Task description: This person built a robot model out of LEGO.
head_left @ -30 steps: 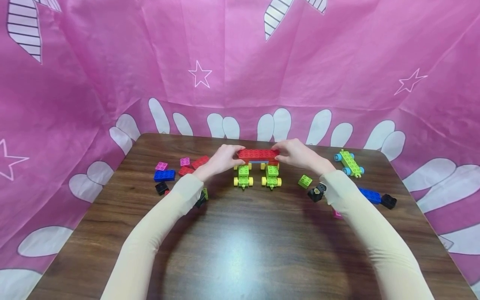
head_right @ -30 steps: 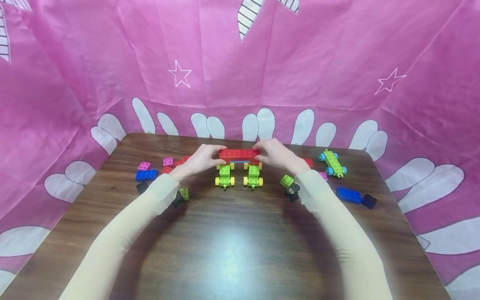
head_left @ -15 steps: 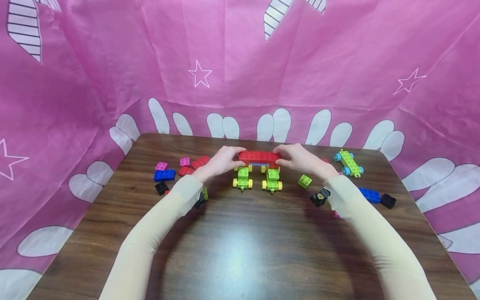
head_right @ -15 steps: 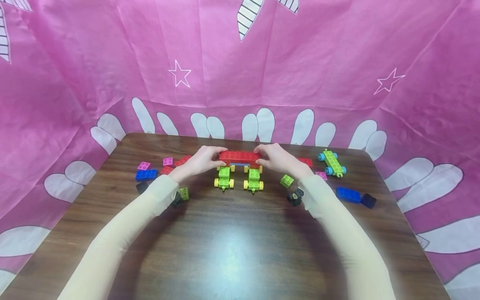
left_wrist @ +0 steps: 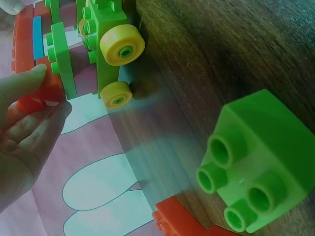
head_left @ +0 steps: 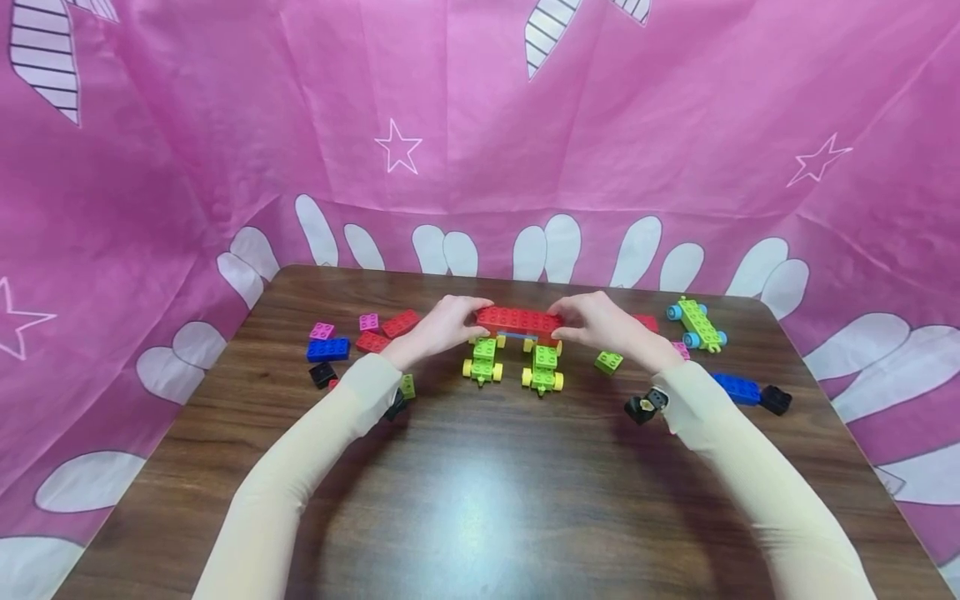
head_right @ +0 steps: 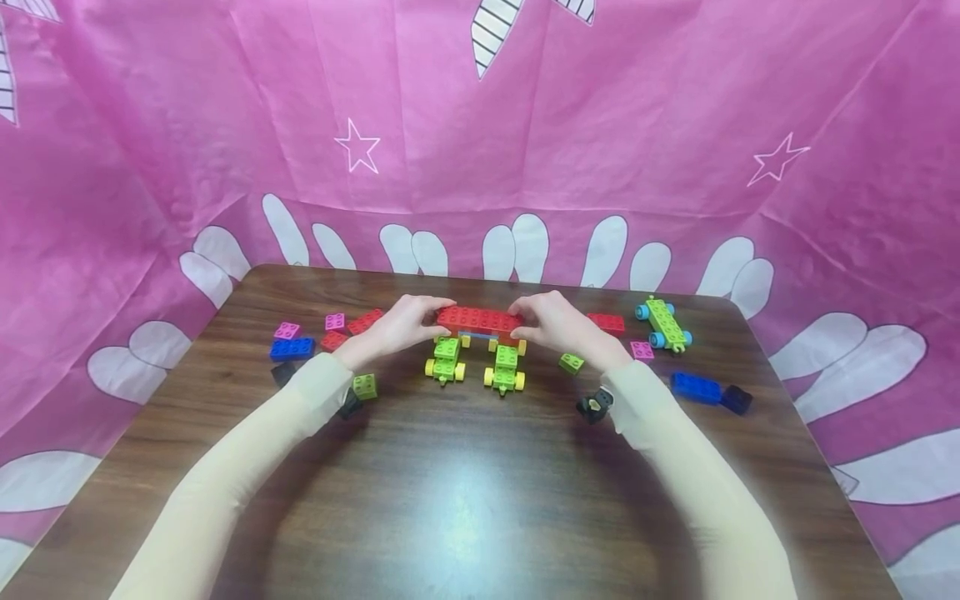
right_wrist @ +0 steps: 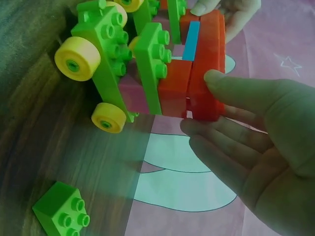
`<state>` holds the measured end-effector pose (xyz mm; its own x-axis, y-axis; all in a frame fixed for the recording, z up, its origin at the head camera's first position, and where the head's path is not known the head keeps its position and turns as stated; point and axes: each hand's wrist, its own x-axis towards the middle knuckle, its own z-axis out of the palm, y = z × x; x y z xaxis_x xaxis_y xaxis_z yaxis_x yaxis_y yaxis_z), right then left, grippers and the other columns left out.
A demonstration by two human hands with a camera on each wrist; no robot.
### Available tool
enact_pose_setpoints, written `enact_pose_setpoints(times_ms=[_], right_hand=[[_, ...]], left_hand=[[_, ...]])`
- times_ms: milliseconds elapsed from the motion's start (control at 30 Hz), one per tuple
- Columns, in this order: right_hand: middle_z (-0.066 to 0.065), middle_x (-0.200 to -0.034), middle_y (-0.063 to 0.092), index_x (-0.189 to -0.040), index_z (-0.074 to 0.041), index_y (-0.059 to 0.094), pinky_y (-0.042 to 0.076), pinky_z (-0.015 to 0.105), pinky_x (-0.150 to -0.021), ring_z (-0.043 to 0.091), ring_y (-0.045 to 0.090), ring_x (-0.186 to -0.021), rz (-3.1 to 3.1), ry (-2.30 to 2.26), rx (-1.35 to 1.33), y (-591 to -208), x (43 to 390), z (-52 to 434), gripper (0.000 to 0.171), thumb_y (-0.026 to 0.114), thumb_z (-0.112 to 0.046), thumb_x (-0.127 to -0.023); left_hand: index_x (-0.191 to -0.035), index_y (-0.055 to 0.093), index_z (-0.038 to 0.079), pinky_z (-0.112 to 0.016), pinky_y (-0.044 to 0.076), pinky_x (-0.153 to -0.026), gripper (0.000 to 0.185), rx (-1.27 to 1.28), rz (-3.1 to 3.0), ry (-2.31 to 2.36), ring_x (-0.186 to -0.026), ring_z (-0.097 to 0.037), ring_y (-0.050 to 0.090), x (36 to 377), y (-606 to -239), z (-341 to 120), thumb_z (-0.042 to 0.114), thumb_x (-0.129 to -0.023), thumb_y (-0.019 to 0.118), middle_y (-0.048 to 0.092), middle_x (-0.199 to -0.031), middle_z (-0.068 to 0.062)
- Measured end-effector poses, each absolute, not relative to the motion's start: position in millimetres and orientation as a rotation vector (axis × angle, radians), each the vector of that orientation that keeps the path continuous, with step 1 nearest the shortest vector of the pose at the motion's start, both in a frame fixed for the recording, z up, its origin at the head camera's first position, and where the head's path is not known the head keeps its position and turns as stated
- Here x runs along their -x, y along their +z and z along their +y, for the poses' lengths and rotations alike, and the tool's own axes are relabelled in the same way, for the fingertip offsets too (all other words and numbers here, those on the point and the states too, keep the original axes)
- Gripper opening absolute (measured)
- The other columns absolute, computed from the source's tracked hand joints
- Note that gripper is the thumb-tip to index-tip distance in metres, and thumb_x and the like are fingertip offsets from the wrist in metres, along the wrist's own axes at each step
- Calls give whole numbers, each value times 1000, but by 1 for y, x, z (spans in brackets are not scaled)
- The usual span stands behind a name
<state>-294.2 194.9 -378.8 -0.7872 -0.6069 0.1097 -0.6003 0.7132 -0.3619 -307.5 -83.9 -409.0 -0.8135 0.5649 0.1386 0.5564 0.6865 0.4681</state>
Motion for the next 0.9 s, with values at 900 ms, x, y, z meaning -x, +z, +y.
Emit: enact_pose_setpoints(times_ms=[900], right_hand=[[16,-113,74,-118,-2,72,59,43,-85,28,72,-103,2905,-605,1039,-381,295,196,36,78,-18,-86]], left_hand=[[-126,66,2,-39,52,-103,37,-1015,2770,906,-117,-24,66,305,-396,-97,22,-94,69,71,-123,-13]])
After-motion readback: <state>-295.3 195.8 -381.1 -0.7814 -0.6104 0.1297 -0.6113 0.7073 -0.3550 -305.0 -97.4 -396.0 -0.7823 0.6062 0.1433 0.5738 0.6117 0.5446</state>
